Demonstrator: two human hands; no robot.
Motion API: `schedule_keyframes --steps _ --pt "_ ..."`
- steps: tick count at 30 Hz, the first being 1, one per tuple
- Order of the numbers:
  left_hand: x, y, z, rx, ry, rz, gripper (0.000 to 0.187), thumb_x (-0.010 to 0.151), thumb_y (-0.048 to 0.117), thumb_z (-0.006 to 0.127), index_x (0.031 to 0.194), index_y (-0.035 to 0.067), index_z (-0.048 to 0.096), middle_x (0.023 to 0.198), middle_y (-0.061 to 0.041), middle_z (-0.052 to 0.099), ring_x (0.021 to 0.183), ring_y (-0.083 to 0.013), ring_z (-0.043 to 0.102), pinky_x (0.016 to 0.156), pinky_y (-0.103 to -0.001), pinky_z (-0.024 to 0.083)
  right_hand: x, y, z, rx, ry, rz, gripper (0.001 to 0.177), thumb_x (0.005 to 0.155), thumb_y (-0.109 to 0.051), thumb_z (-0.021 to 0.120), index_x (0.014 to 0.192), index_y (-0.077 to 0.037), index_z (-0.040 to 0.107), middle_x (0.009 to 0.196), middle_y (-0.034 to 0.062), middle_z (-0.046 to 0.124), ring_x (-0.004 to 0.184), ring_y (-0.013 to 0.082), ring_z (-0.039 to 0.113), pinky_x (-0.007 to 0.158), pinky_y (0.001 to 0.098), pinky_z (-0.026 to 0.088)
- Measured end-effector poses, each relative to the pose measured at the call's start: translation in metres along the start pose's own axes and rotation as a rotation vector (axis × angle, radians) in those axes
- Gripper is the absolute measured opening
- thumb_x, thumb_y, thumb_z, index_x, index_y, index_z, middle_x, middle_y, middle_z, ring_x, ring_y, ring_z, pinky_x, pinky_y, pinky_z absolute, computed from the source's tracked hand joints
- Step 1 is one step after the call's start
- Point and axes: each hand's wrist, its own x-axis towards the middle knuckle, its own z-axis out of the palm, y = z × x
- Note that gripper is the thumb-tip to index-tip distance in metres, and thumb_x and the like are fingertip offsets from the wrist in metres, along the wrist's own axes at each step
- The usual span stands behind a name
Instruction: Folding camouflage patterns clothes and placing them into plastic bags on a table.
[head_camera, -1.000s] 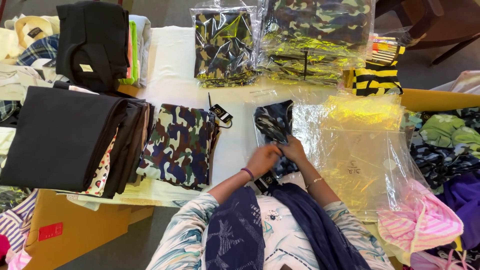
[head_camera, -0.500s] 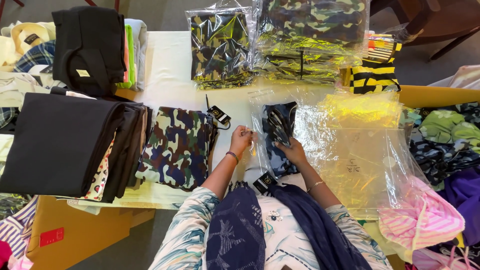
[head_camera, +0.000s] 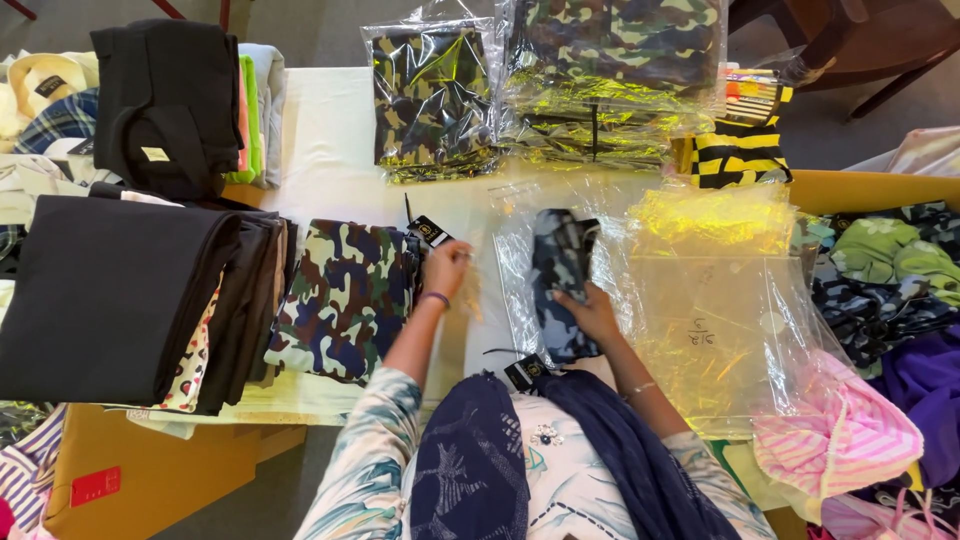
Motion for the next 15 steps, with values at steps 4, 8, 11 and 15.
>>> schedule_keyframes --steps 4,8,11,15 --pt "-0.011 0.091 -0.059 0.603 0.305 0.264 0.071 0.076 0.005 0.072 0.145 0.005 0.056 0.124 -0.026 0.062 0.103 -0.0352 0.063 0.089 -0.042 0.052 -0.022 -0.02 -0.037 0.255 0.058 0.058 0.031 0.087 -0.028 0.08 0.102 -0.002 0.074 0.086 0.0031 0.075 0.073 0.0122 0.066 0.065 0.028 0.054" --pt "-0.029 0.094 0.005 0.635 0.226 0.454 0.065 0.086 0.025 0.066 0.144 -0.002 0.05 0.141 -0.026 0.055 0.12 -0.0386 0.057 0.102 -0.047 0.046 -0.04 -0.038 -0.065 0.538 0.269 0.001 0.026 0.093 -0.024 0.078 0.107 -0.003 0.071 0.094 0.002 0.073 0.078 0.0112 0.068 0.07 0.0275 0.055" --pt "-0.075 0.121 0.052 0.526 -0.032 0.602 0.065 0.09 0.04 0.066 0.136 -0.004 0.053 0.139 -0.025 0.055 0.124 -0.0423 0.054 0.104 -0.051 0.045 -0.044 -0.043 -0.081 0.639 0.403 0.006 0.026 0.094 -0.023 0.076 0.11 -0.004 0.07 0.098 0.002 0.073 0.081 0.0118 0.069 0.072 0.0276 0.056" --pt "-0.12 0.16 0.075 0.513 -0.032 0.908 0.084 0.059 0.056 0.072 0.127 0.006 0.069 0.123 -0.027 0.067 0.111 -0.0511 0.063 0.081 -0.068 0.051 -0.062 -0.061 -0.094 0.709 0.454 -0.066 0.026 0.095 -0.023 0.074 0.113 -0.005 0.069 0.1 0.0008 0.073 0.083 0.0115 0.069 0.073 0.0268 0.056"
